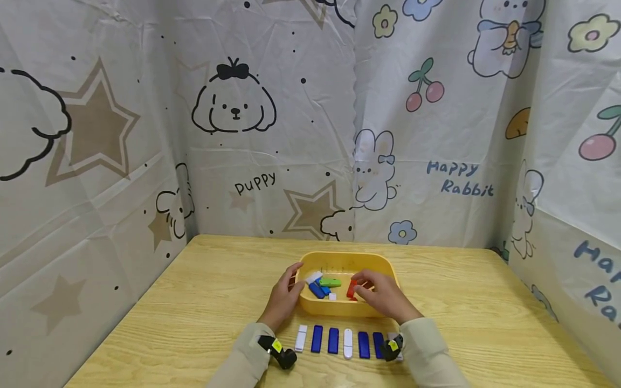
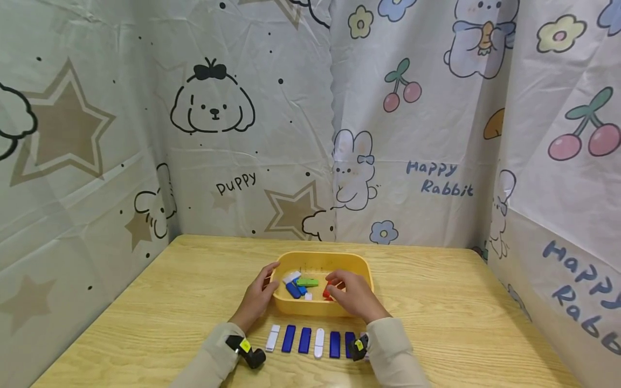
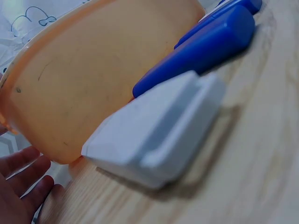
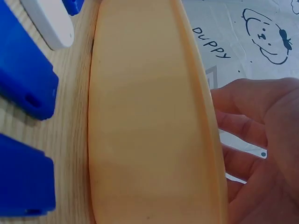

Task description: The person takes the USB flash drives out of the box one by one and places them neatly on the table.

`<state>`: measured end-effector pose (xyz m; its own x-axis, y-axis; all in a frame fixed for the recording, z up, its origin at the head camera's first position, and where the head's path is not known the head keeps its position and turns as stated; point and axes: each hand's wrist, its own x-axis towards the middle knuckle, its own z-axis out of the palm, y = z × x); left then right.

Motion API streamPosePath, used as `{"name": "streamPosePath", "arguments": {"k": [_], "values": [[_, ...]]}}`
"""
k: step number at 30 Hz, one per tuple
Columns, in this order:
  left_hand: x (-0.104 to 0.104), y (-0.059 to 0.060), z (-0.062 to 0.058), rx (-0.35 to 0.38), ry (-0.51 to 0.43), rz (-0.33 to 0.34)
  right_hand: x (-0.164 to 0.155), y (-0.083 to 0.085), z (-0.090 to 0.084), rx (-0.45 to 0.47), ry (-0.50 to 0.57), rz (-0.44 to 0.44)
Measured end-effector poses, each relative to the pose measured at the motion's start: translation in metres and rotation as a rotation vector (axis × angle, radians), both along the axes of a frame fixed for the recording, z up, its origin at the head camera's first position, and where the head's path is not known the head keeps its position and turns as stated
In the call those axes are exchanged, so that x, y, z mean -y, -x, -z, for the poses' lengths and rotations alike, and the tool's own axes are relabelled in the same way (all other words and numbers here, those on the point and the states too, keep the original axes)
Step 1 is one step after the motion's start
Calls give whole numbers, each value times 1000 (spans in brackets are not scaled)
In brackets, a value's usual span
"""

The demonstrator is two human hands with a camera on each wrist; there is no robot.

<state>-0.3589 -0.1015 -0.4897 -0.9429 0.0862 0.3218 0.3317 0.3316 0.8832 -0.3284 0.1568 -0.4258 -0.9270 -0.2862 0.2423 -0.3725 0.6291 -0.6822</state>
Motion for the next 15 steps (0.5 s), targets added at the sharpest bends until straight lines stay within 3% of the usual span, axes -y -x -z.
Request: {"name": "streamPosePath", "arguments": {"k": [9,15], "values": [[-1,-1,-1,0,-7,-4,3,2,4,38,-28,74],[-1,0,1,-7,-7,-7,4,11,6,91,-133,74]]}}
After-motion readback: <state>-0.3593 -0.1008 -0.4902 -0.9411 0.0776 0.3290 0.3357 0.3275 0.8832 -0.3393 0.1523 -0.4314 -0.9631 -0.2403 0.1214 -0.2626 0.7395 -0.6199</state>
